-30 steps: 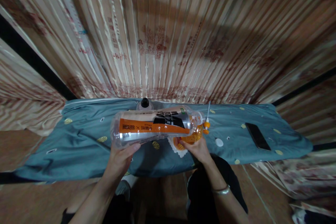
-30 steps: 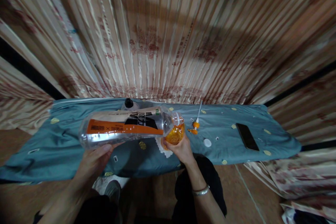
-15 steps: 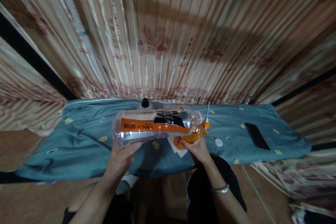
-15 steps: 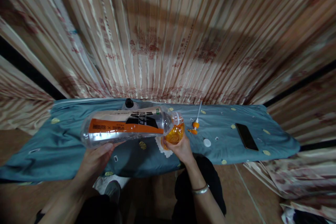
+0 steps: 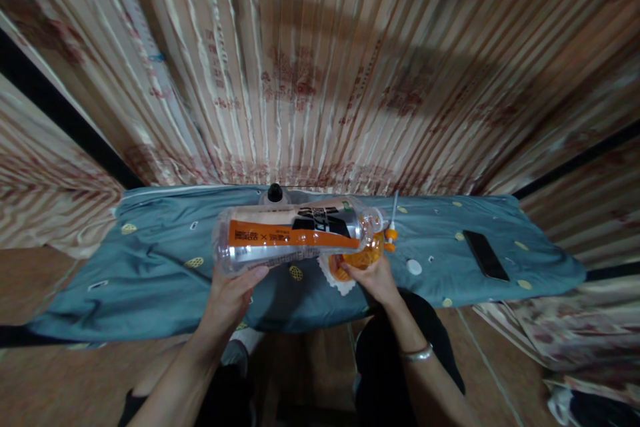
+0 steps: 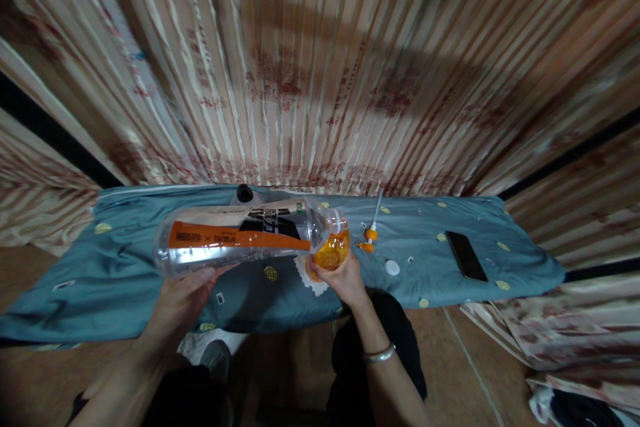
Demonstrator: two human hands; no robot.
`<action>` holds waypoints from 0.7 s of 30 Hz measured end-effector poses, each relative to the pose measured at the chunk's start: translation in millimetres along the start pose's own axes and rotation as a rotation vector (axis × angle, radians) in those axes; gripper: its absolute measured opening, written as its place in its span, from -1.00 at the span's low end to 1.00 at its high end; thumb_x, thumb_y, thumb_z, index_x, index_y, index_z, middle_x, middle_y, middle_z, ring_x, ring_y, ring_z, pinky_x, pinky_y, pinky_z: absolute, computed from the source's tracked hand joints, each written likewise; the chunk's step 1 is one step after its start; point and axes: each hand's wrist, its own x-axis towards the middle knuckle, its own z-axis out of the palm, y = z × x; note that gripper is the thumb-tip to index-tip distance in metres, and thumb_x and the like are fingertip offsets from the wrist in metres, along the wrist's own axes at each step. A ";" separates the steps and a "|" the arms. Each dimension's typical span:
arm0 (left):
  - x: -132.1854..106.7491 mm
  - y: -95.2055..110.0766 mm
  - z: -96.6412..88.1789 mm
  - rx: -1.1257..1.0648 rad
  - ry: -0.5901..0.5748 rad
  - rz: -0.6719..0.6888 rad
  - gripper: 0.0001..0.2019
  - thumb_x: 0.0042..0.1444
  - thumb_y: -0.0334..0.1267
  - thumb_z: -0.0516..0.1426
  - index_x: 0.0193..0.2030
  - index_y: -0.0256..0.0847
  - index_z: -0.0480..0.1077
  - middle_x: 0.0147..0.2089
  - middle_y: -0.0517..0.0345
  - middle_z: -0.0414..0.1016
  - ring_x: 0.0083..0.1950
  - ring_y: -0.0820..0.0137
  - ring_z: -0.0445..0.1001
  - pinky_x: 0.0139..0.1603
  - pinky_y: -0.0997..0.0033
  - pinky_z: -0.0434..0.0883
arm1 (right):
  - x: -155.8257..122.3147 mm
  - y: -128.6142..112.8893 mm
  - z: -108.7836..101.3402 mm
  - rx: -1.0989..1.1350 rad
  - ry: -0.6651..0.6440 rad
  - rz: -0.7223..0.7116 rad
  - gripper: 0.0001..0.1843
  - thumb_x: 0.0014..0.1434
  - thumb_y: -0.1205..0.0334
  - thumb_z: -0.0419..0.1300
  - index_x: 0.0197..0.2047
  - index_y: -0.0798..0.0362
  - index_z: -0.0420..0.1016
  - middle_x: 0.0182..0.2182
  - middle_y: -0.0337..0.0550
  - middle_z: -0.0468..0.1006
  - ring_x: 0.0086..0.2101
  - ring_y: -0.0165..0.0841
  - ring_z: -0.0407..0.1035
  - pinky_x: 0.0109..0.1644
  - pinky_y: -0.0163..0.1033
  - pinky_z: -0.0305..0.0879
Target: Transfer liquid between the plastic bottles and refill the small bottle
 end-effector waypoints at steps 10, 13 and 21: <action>-0.2 1.5 4.8 0.007 0.059 -0.026 -0.37 -0.43 -0.21 0.62 -0.09 -0.10 0.66 -0.11 0.09 0.79 -0.08 0.05 0.74 0.07 0.00 0.69 | 0.6 9.4 -0.4 0.020 -0.019 0.016 -0.30 -0.15 -0.17 0.58 -0.01 0.00 0.59 -0.08 0.08 0.78 -0.08 0.08 0.69 0.14 0.20 0.60; -1.2 2.1 5.1 -0.005 0.068 -0.033 -0.41 -0.41 -0.25 0.61 -0.11 -0.06 0.66 -0.09 0.17 0.78 -0.05 0.10 0.73 0.08 0.06 0.68 | 0.6 9.3 -0.7 0.018 -0.019 0.003 -0.30 -0.13 -0.15 0.58 0.01 0.01 0.58 -0.08 0.08 0.79 -0.08 0.07 0.69 0.15 0.18 0.60; -0.1 -0.6 0.9 0.073 -0.003 -0.028 -0.53 -0.28 -0.16 0.57 -0.16 -0.17 0.66 -0.15 0.02 0.77 0.03 0.00 0.72 0.20 -0.04 0.63 | 1.2 9.7 -0.8 -0.015 -0.006 -0.004 -0.31 -0.14 -0.11 0.57 0.00 0.03 0.57 -0.06 0.11 0.78 -0.06 0.09 0.69 0.16 0.23 0.59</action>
